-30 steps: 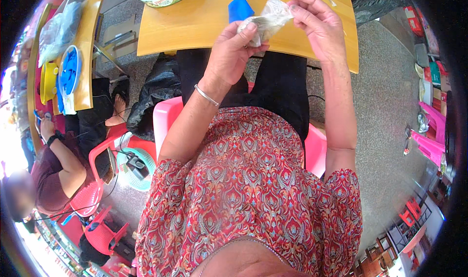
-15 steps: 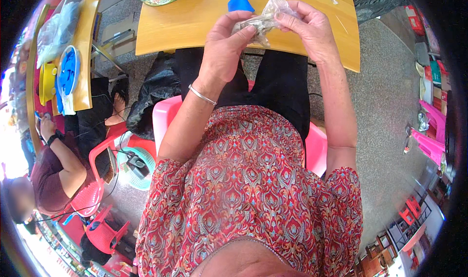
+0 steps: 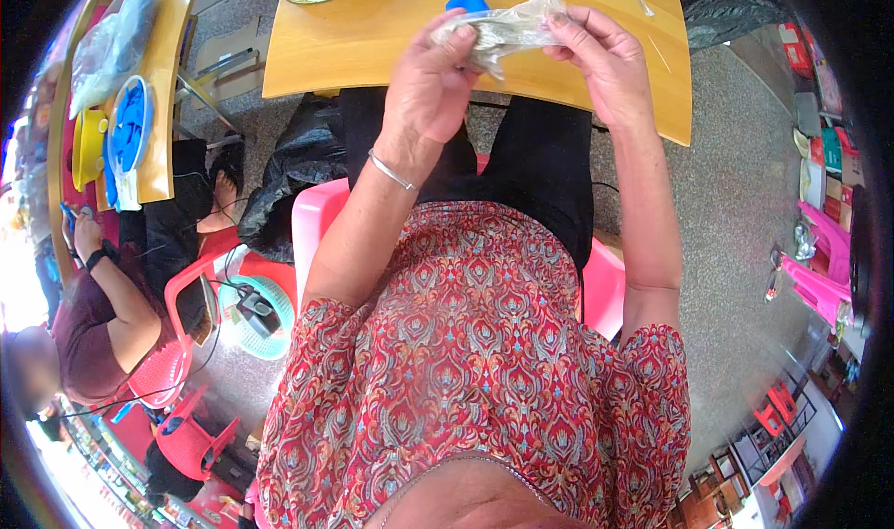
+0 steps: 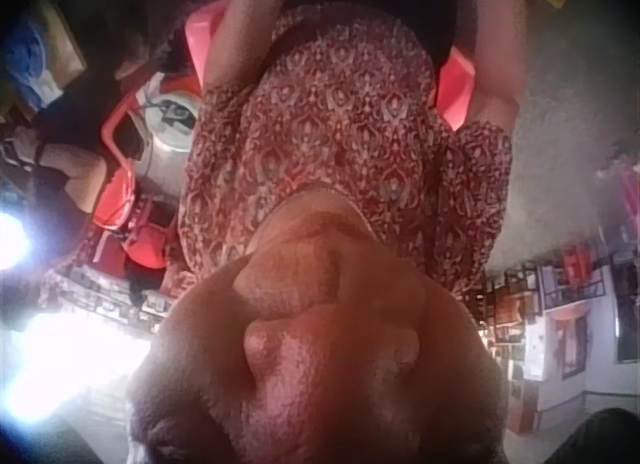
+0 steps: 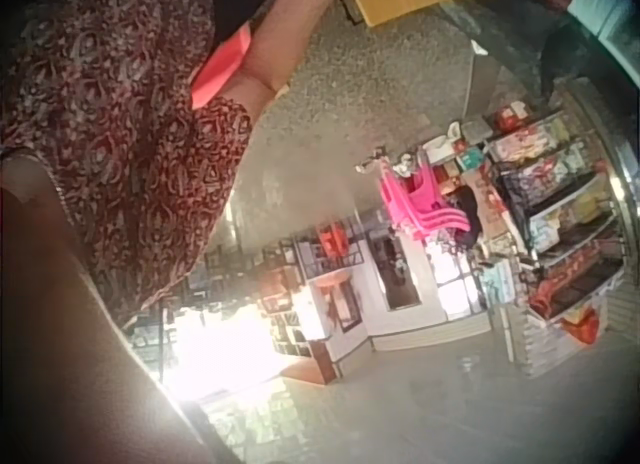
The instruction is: Manually stuffing blue fabric shoe components with padding material for assembly.
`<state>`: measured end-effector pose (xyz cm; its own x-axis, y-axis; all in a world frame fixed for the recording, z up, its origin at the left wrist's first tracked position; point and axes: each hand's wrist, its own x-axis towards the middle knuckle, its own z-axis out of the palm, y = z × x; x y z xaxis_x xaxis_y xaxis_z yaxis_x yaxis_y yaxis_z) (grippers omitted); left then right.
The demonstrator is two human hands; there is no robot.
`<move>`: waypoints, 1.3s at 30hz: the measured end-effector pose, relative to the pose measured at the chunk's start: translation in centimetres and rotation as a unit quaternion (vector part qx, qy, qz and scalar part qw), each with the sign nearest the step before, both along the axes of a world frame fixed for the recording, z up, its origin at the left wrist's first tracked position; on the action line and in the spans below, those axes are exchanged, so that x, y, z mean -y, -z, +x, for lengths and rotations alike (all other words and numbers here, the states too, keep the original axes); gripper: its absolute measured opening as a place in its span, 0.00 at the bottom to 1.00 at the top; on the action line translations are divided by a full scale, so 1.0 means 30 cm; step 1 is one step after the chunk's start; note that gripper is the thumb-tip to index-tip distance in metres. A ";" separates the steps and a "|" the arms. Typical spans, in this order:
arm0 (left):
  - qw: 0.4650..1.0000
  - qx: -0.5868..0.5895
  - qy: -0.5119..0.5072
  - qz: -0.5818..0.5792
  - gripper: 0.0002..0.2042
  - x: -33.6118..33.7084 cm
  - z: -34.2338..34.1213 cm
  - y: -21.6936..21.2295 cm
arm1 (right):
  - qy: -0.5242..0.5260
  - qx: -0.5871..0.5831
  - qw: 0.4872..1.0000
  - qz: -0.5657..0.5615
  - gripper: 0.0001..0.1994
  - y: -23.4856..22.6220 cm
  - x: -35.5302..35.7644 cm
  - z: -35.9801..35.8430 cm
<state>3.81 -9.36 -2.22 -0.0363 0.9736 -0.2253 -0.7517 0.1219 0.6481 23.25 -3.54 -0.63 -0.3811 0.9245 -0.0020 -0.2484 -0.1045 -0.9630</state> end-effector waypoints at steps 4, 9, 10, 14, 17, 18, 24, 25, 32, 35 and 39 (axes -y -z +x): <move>0.993 0.116 -0.016 0.035 0.14 -0.010 -0.013 0.010 | 0.031 0.038 0.996 0.068 0.11 0.006 0.011 -0.032; 0.996 0.070 -0.040 0.032 0.17 0.004 0.036 0.009 | 0.081 0.021 0.989 0.125 0.10 0.013 0.011 -0.043; 0.996 0.071 -0.039 0.032 0.17 0.007 0.035 0.010 | 0.082 -0.022 0.992 0.089 0.09 0.019 0.009 -0.035; 0.991 -0.119 -0.037 0.056 0.18 0.027 0.027 -0.019 | 0.091 -0.109 0.987 -0.068 0.09 0.064 -0.023 0.004; 0.998 -0.046 -0.024 0.043 0.19 0.021 0.020 -0.009 | 0.034 -0.184 0.978 -0.091 0.09 0.048 -0.009 -0.012; 0.997 0.062 -0.006 0.036 0.19 0.019 0.016 -0.002 | 0.033 -0.184 0.978 -0.092 0.09 0.033 0.003 -0.027; 0.998 0.019 -0.047 0.045 0.21 0.009 0.003 0.026 | 0.082 -0.110 0.986 -0.094 0.09 0.013 0.010 -0.049; 0.996 -0.001 -0.054 0.069 0.21 0.006 -0.010 0.012 | 0.102 -0.031 0.994 -0.026 0.09 0.071 -0.019 -0.024; 0.998 0.013 -0.043 0.052 0.22 0.027 -0.014 0.015 | 0.021 -0.047 0.998 0.039 0.11 -0.008 0.009 -0.065; 0.998 -0.003 -0.032 0.045 0.22 0.033 0.013 -0.006 | -0.031 0.016 0.999 0.036 0.11 -0.021 0.020 -0.060; 0.997 0.002 -0.033 0.064 0.23 0.031 0.051 -0.031 | -0.002 0.190 0.976 0.111 0.10 0.029 0.026 -0.040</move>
